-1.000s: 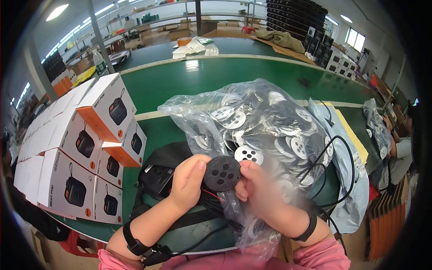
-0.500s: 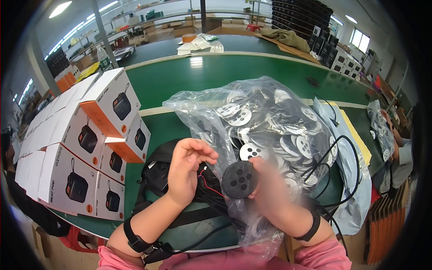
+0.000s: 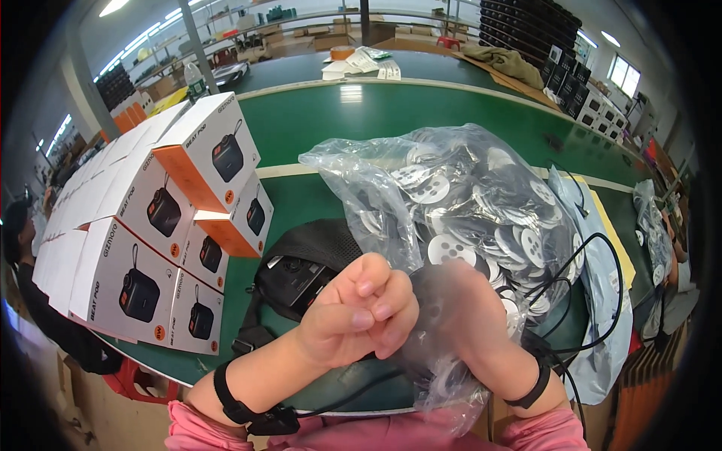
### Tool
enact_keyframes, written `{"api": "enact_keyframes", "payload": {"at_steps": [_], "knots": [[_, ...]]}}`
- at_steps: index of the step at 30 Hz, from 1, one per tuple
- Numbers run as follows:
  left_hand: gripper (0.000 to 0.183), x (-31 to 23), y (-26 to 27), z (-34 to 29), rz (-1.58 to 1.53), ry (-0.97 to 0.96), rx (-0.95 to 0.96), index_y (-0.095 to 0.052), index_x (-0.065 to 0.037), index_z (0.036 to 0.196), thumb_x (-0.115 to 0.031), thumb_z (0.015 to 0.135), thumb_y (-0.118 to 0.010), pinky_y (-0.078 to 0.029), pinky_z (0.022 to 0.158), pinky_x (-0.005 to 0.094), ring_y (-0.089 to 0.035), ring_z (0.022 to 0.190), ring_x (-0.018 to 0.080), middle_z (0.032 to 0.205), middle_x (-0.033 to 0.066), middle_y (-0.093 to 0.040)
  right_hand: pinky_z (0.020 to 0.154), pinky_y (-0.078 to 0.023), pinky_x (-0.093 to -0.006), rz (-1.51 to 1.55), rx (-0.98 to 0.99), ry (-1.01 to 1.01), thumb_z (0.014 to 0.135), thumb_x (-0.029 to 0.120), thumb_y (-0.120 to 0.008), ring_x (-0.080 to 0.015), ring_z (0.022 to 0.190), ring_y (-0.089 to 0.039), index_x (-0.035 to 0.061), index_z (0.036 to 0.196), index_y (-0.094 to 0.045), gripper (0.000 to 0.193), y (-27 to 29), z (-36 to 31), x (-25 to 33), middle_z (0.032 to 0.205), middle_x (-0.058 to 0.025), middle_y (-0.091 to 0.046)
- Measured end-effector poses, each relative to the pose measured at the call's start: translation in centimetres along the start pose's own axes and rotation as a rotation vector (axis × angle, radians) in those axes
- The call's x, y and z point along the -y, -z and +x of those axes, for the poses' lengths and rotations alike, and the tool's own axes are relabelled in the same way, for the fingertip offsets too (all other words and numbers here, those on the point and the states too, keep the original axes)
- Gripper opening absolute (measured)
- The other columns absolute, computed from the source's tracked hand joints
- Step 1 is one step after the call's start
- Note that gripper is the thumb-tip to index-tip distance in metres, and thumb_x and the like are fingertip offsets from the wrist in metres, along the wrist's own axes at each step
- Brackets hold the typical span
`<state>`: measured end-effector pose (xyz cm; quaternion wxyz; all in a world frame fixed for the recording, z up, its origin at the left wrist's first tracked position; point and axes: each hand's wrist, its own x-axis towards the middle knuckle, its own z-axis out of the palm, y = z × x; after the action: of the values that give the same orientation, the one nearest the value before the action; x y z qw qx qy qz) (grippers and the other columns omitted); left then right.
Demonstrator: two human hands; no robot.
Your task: Assemble small speaker or camera components by attaching back plates and inspecting parts.
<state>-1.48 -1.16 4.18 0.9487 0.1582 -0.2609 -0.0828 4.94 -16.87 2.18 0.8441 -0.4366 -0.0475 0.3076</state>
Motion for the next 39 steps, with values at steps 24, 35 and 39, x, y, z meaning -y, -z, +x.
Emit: {"api": "enact_keyframes", "payload": {"at_steps": [24,35,39], "knots": [[0.008,-0.6,3.7,-0.2,1.727,-0.271,-0.131,-0.053,-0.003,0.086,-0.005,0.079,-0.051,-0.041,0.061,0.0302,-0.052,0.073,0.0225,0.082,0.0083,-0.052,0.063,-0.047,-0.0290,-0.085,-0.122,-0.017,0.083,0.026,-0.052,-0.0185,0.074,-0.058,0.0029,0.097,-0.054,0.027,-1.5,-1.0,0.8,0.085,-0.0074,-0.059],[0.012,-0.2,4.1,-0.1,1.803,-0.280,-0.065,-0.054,-0.002,0.084,-0.010,0.074,-0.054,-0.040,0.067,0.0368,-0.051,0.076,0.0298,0.078,0.0110,-0.052,0.076,-0.049,-0.0354,-0.080,-0.033,-0.013,0.084,0.025,-0.051,-0.0242,0.092,-0.058,0.0007,0.107,-0.050,0.034,-0.2,-0.6,0.8,0.101,-0.0116,-0.059],[0.015,-0.4,4.1,-0.1,1.824,-0.243,-0.040,-0.054,-0.002,0.086,-0.010,0.074,-0.054,-0.041,0.070,0.0373,-0.051,0.080,0.0308,0.082,0.0112,-0.052,0.077,-0.049,-0.0354,-0.081,-0.046,-0.022,0.084,0.025,-0.050,-0.0239,0.092,-0.058,0.0007,0.108,-0.050,0.035,-0.2,-0.6,0.8,0.101,-0.0118,-0.059]]}}
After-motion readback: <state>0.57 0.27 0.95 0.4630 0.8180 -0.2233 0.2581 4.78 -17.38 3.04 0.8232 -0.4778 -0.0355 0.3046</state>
